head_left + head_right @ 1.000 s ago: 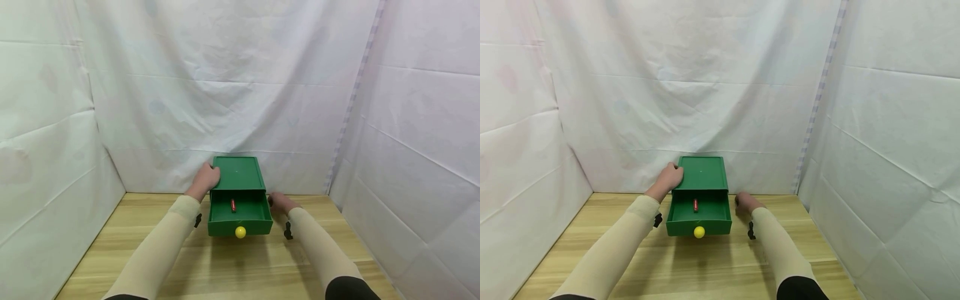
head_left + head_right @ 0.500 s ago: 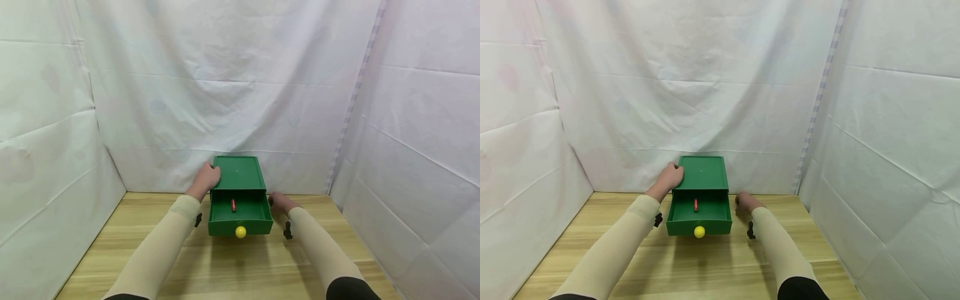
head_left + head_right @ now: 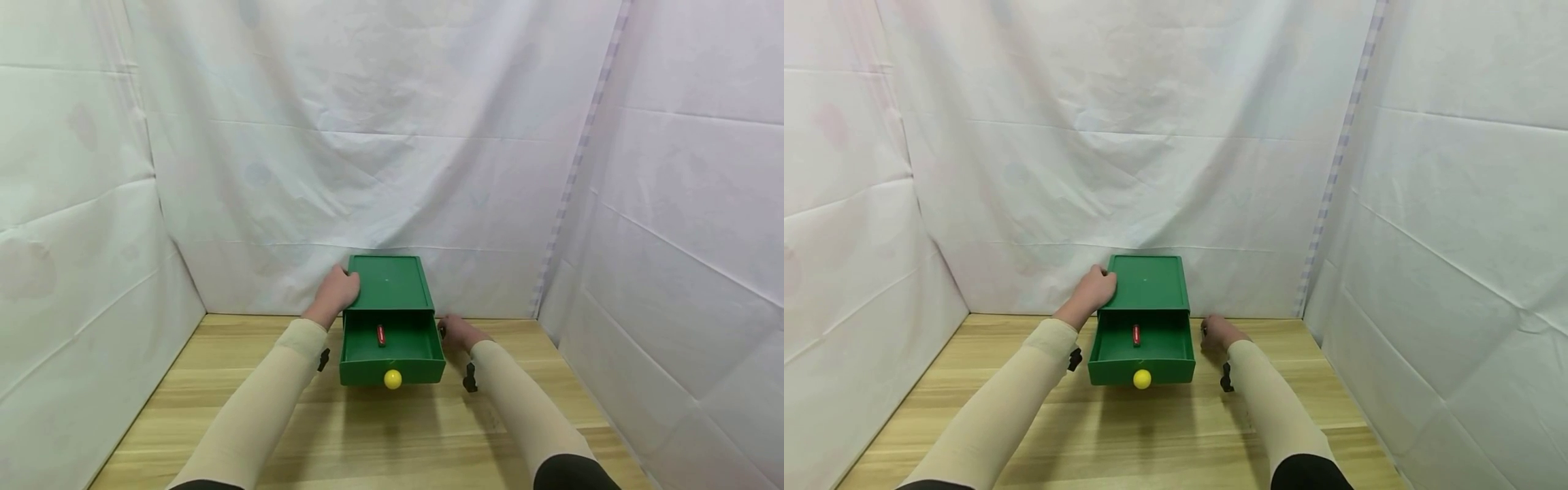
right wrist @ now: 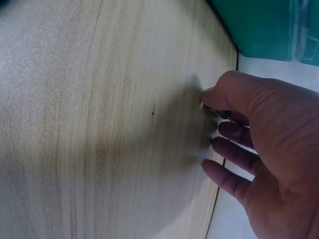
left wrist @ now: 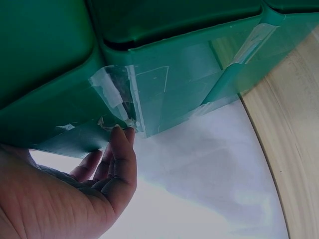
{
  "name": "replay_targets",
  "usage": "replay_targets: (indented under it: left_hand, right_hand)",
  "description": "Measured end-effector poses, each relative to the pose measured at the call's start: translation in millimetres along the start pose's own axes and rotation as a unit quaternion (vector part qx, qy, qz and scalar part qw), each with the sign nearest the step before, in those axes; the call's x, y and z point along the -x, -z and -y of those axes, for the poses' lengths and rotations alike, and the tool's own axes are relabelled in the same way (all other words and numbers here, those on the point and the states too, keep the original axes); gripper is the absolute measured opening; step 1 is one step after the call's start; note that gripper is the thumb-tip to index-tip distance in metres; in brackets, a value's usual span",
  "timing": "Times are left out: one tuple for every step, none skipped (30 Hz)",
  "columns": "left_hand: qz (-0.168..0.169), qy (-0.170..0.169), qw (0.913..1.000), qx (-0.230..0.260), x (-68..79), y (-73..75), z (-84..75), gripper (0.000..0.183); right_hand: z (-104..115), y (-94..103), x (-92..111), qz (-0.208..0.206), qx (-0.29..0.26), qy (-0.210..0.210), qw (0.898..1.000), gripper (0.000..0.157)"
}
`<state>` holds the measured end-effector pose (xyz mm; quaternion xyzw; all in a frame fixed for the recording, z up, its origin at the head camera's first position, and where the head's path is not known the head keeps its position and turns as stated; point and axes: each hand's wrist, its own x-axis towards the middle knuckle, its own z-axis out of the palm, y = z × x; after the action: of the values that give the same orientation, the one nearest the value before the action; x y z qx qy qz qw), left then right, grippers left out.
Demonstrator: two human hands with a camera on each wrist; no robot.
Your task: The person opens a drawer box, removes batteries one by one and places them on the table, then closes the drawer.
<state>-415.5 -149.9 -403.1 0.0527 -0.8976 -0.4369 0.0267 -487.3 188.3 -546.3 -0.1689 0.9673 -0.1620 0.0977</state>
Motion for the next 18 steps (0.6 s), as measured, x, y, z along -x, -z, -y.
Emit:
replay_targets:
  left_hand:
    - [0.0, 0.0, 1.0, 0.0, 0.0, -0.4, 0.0, 0.059]
    - [0.0, 0.0, 1.0, 0.0, 0.0, -0.8, 0.0, 0.059]
    - [0.0, -0.001, 1.0, -0.001, -0.2, -1.1, -0.1, 0.059]
    - [0.001, -0.002, 1.0, -0.001, -0.4, -1.3, -0.2, 0.059]
    - [0.001, -0.002, 1.0, -0.002, -0.6, -1.4, -0.3, 0.059]
    - [0.0, -0.004, 1.0, -0.001, -0.7, -1.3, -0.6, 0.059]
    - [0.001, -0.005, 1.0, -0.001, -0.7, -1.0, -0.8, 0.059]
    - [0.001, -0.007, 1.0, -0.001, -0.8, -0.7, -1.0, 0.059]
    - [0.001, -0.008, 1.0, -0.001, -0.8, -0.3, -1.2, 0.059]
    - [0.002, -0.008, 1.0, 0.0, -0.8, 0.0, -1.2, 0.059]
    - [0.002, -0.007, 1.0, 0.001, -0.7, 0.5, -1.1, 0.06]
    - [0.003, -0.007, 1.0, 0.002, -0.6, 0.9, -0.9, 0.06]
    - [0.004, -0.006, 1.0, 0.002, -0.5, 1.1, -0.5, 0.06]
    - [0.004, -0.004, 1.0, 0.003, -0.4, 1.2, -0.1, 0.061]
    - [0.004, -0.002, 1.0, 0.003, -0.3, 1.2, 0.4, 0.061]
    - [0.004, -0.002, 1.0, 0.004, -0.2, 1.4, 1.0, 0.061]
    - [0.003, -0.002, 1.0, 0.005, 0.0, 1.6, 1.6, 0.061]
    - [0.003, -0.002, 1.0, 0.005, 0.3, 1.9, 1.9, 0.061]
  right_hand:
    - [0.0, 0.5, 1.0, -0.001, 0.003, 0.003, 1.0, 0.032]
    - [0.3, 1.4, 2.3, -0.001, 0.004, 0.006, 1.0, 0.032]
    - [0.7, 2.5, 3.8, -0.001, 0.002, 0.006, 1.0, 0.032]
    - [0.9, 3.6, 4.9, 0.0, -0.002, 0.007, 1.0, 0.032]
    - [1.3, 4.7, 6.2, 0.001, -0.006, 0.006, 1.0, 0.033]
    - [1.3, 5.6, 7.2, 0.002, -0.016, 0.004, 1.0, 0.037]
    - [1.2, 6.5, 8.0, 0.003, -0.025, -0.002, 1.0, 0.041]
    - [0.9, 7.8, 9.2, 0.002, -0.036, -0.005, 0.999, 0.045]
    - [0.5, 9.2, 9.8, 0.0, -0.047, -0.007, 0.999, 0.048]
    - [0.2, 11.0, 10.1, -0.004, -0.056, -0.008, 0.998, 0.05]
    - [0.2, 13.3, 10.4, -0.011, -0.064, -0.006, 0.998, 0.052]
    - [0.6, 16.4, 10.5, -0.019, -0.071, -0.002, 0.997, 0.053]
    - [1.6, 20.4, 10.7, -0.027, -0.075, 0.001, 0.997, 0.052]
    - [3.4, 25.4, 11.4, -0.039, -0.078, 0.01, 0.996, 0.05]
    - [5.5, 31.0, 12.0, -0.053, -0.079, 0.019, 0.995, 0.047]
    - [8.6, 37.2, 13.2, -0.067, -0.081, 0.024, 0.994, 0.045]
    - [11.8, 43.6, 14.6, -0.081, -0.083, 0.029, 0.993, 0.043]
    - [15.4, 50.3, 16.7, -0.094, -0.088, 0.033, 0.991, 0.042]
